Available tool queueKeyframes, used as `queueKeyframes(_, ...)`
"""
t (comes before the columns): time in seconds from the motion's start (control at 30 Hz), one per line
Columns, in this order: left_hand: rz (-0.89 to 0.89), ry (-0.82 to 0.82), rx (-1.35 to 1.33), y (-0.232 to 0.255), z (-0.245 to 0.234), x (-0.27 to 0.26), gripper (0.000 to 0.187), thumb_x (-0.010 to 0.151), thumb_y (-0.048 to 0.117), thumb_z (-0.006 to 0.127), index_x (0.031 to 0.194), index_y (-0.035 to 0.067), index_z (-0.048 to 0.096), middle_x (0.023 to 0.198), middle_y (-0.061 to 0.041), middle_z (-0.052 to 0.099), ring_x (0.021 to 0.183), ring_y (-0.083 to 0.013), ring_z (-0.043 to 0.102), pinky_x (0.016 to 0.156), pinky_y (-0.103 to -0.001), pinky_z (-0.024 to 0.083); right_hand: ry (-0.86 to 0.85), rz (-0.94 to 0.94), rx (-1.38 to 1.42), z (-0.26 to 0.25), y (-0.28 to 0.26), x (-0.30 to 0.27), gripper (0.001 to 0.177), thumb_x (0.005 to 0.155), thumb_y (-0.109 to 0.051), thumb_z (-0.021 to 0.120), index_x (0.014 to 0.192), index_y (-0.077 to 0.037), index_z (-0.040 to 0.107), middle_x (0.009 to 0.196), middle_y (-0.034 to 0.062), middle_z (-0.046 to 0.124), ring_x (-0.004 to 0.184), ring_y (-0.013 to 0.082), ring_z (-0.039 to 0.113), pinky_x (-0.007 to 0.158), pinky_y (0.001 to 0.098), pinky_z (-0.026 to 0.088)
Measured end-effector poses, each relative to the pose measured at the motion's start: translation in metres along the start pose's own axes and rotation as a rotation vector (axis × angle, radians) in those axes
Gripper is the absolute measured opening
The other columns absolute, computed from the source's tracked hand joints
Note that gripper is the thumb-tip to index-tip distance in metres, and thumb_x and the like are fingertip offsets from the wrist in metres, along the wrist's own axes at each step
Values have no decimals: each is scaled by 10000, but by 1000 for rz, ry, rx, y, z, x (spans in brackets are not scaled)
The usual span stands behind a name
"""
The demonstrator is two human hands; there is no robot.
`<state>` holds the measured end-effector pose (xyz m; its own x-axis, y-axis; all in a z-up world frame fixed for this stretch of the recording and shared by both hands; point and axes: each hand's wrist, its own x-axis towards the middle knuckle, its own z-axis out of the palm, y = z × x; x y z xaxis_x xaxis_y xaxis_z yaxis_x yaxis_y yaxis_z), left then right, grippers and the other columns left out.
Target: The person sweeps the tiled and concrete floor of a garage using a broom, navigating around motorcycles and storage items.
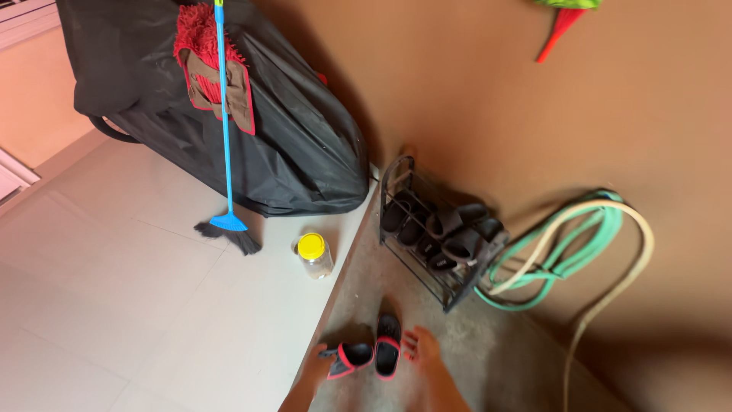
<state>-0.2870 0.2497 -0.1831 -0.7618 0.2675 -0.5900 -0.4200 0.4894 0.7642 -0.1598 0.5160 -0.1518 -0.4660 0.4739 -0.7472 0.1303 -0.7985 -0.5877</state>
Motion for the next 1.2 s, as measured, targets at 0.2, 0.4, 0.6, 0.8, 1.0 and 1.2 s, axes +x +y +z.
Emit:
queueKeyframes(0.2,158,-26,427,-49,17,93,611,855,279,739,1417,207,511,1048,-57,775,990,-211,717,897,-391,548,38,41,-71,-14,72,121,342,916,-324,638,1228,-184,622,1140,24,705,963,241,624,789,512,445)
queueKeyframes(0.4,269,-48,877,-130,63,201,544,875,132,629,1364,370,600,1416,-24,584,1287,-284,574,1065,-438,454,161,165,-118,-18,149,262,455,956,-312,700,1354,-141,562,1387,103,573,1207,314,552,918,568,483)
queueKeyframes(0.6,398,-401,1320,-198,115,331,498,980,151,554,1435,354,554,1622,-94,242,1300,-336,545,1056,-450,462,218,360,-185,-25,194,373,661,996,-314,646,1594,-349,367,1673,75,265,1484,384,308,1109,561,437)
queueKeyframes(0.8,483,-430,1650,-256,122,369,359,1020,174,525,1308,301,699,1698,-136,146,1300,-372,525,1020,-457,456,177,278,61,-37,231,420,801,951,-324,722,1616,-185,298,1706,133,181,1545,376,216,1141,611,358)
queueKeyframes(1.0,689,-298,1513,-231,113,362,245,970,181,571,1111,201,771,1603,-139,339,1287,-342,497,963,-461,455,204,148,118,-40,210,407,719,928,-313,783,1522,-107,435,1611,228,298,1439,361,350,1039,626,424)
queueKeyframes(1.2,1047,-248,1430,-116,131,304,241,1007,211,593,966,71,784,1443,-101,505,1339,-336,390,1001,-487,359,-133,-215,-10,-10,119,345,357,909,-264,658,1242,-162,738,1067,-2,685,868,197,586,673,427,504)
